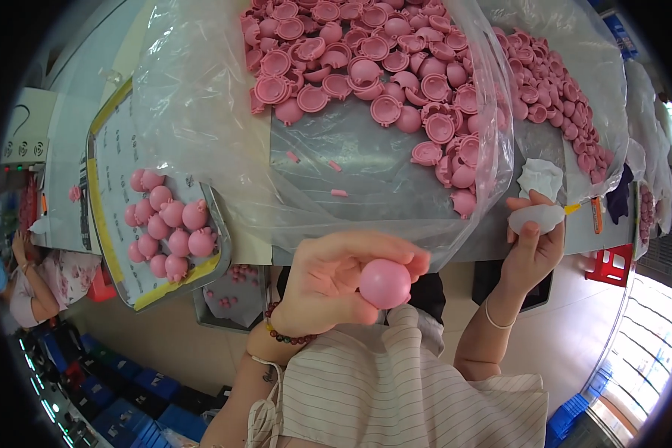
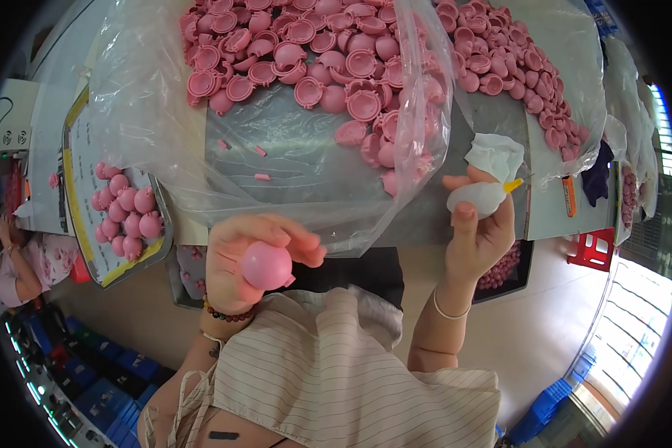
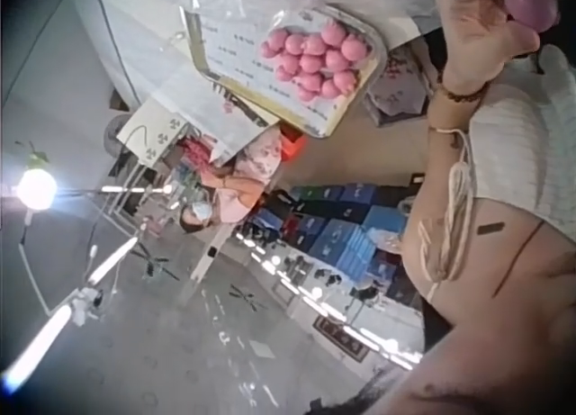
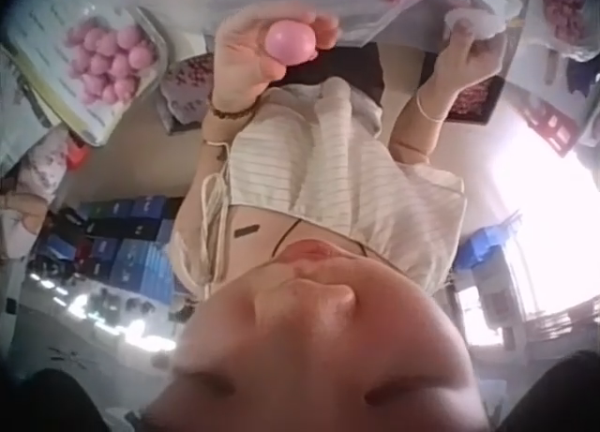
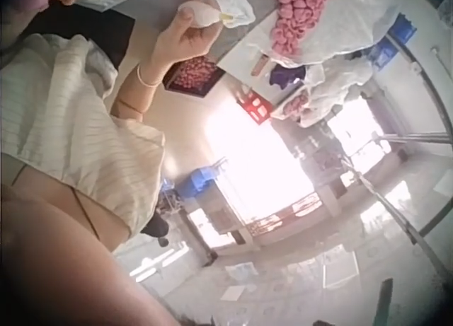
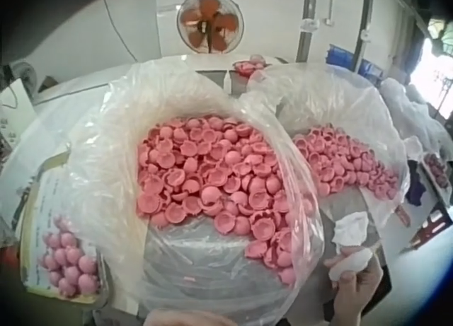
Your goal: Applying glue to plastic ball halves and pressing them together to form complete toy spheres.
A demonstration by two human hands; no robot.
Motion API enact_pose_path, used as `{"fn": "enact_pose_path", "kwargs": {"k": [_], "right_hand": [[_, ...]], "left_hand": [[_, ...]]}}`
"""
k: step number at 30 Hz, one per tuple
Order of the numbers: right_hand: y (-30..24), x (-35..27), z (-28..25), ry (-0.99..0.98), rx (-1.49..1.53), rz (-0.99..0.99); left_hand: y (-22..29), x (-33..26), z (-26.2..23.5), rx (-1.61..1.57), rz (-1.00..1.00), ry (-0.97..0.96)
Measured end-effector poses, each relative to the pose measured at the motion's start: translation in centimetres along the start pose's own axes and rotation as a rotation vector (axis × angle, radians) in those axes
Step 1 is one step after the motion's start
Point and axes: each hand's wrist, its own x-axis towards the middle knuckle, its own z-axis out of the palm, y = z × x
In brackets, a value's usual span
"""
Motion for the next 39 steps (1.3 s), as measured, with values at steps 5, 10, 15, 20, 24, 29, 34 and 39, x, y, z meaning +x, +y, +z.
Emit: {"fn": "enact_pose_path", "kwargs": {"k": [5, 10, 15, 20, 24, 29, 34, 39], "right_hand": [[-0.2, -0.3, -0.4, 0.000, 0.022, 0.062], [0.0, -0.5, -0.6, 0.027, 0.027, 0.045], [-0.3, -0.4, 0.0, 0.025, -0.023, 0.015], [-0.6, -0.4, 0.1, 0.034, -0.057, 0.019], [-0.2, -0.6, 0.1, 0.056, -0.040, -0.006], [-0.1, -0.7, -0.3, 0.062, -0.057, -0.007], [0.0, -0.7, -0.2, 0.036, -0.045, -0.052], [-0.1, -0.4, -0.2, 0.048, -0.052, -0.049]], "left_hand": [[1.5, -0.9, -2.3, 0.275, 0.157, -0.149], [6.2, -3.3, -4.6, 0.962, 0.434, 0.121], [9.5, -4.9, -8.6, 1.588, 0.600, 0.752], [9.5, -4.3, -9.6, 1.962, 0.559, 0.688], [8.5, -2.3, -7.2, 1.673, 0.750, 0.768], [5.4, 3.2, -2.6, 1.672, 0.625, 0.040], [3.3, 6.4, -3.1, 1.979, 0.539, 0.178], [3.3, 6.7, -2.7, 2.066, 0.436, 0.244]]}}
